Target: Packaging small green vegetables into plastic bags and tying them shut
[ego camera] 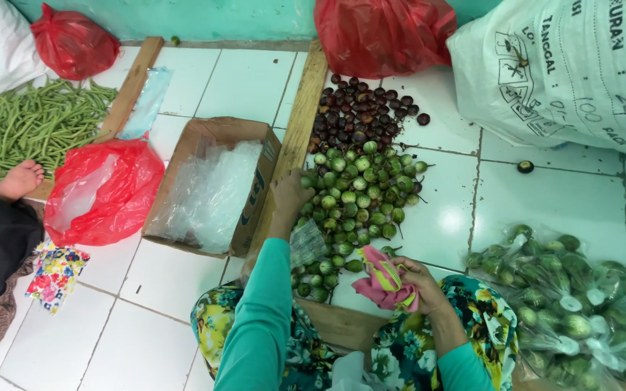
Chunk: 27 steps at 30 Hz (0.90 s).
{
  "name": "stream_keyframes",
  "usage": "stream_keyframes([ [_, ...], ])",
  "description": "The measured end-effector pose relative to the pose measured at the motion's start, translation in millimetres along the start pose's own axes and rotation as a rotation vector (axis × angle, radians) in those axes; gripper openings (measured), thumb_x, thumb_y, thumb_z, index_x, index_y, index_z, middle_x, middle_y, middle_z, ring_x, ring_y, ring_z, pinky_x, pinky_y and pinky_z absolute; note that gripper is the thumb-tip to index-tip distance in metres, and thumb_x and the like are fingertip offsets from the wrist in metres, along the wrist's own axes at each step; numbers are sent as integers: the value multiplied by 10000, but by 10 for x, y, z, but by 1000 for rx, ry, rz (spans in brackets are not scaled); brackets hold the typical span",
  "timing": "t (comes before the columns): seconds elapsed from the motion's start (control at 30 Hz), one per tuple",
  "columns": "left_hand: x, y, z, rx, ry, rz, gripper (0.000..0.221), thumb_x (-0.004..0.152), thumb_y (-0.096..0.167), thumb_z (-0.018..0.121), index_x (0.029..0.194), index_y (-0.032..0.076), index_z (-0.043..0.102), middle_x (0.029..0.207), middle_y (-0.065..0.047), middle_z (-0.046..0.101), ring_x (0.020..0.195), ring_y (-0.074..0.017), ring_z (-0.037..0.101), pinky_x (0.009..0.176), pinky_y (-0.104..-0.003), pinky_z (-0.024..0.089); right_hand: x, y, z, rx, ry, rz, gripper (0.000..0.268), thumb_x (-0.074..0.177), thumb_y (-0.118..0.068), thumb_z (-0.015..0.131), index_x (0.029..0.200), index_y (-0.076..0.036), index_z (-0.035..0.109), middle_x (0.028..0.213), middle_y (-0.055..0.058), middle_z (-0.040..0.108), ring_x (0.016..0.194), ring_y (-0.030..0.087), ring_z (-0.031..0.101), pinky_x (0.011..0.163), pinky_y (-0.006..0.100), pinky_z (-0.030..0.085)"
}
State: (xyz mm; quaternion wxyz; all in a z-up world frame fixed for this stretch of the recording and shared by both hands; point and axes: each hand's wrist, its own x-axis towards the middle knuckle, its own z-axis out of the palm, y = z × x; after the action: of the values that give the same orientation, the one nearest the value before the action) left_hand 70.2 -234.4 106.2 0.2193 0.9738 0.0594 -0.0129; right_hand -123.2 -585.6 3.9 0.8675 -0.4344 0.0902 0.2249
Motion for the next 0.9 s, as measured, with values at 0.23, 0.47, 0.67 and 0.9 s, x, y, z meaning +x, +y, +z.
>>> stream_keyframes([
  [0.23,-1337,402,-464,-648,-200,-111,540,726,153,806,1249,63,708,1149,-232,699,1111,-399,658,975,-505,488,-37,-61,3,169,50,-139,598,705,-68,603,1300,-14,587,1004,235,683,846,345,689,743,461,556],
  [0.47,-2187,317,599,-1052,-411,-100,426,696,106,918,1085,43,757,920,-95,711,862,-156,638,787,-328,563,-758,-470,1471,-899,-41,-343,563,946,-281,698,1491,-210,574,1334,267,556,1255,516,558,1040,568,465],
  [0.67,-2476,610,275,-1292,-244,-171,551,741,168,927,1237,61,713,968,-40,675,874,-107,628,811,-270,552,-642,14,1359,-1134,99,-690,482,1026,-225,589,1496,-125,551,1298,302,635,1187,489,613,954,549,534],
  [0.9,-2325,-2,389,-1532,-115,-95,758,912,97,791,1540,94,366,1244,-184,689,1011,-167,673,830,-300,534,-862,-230,1418,-661,173,-293,493,1057,-192,532,1549,-177,491,991,203,748,751,271,713,763,433,641],
])
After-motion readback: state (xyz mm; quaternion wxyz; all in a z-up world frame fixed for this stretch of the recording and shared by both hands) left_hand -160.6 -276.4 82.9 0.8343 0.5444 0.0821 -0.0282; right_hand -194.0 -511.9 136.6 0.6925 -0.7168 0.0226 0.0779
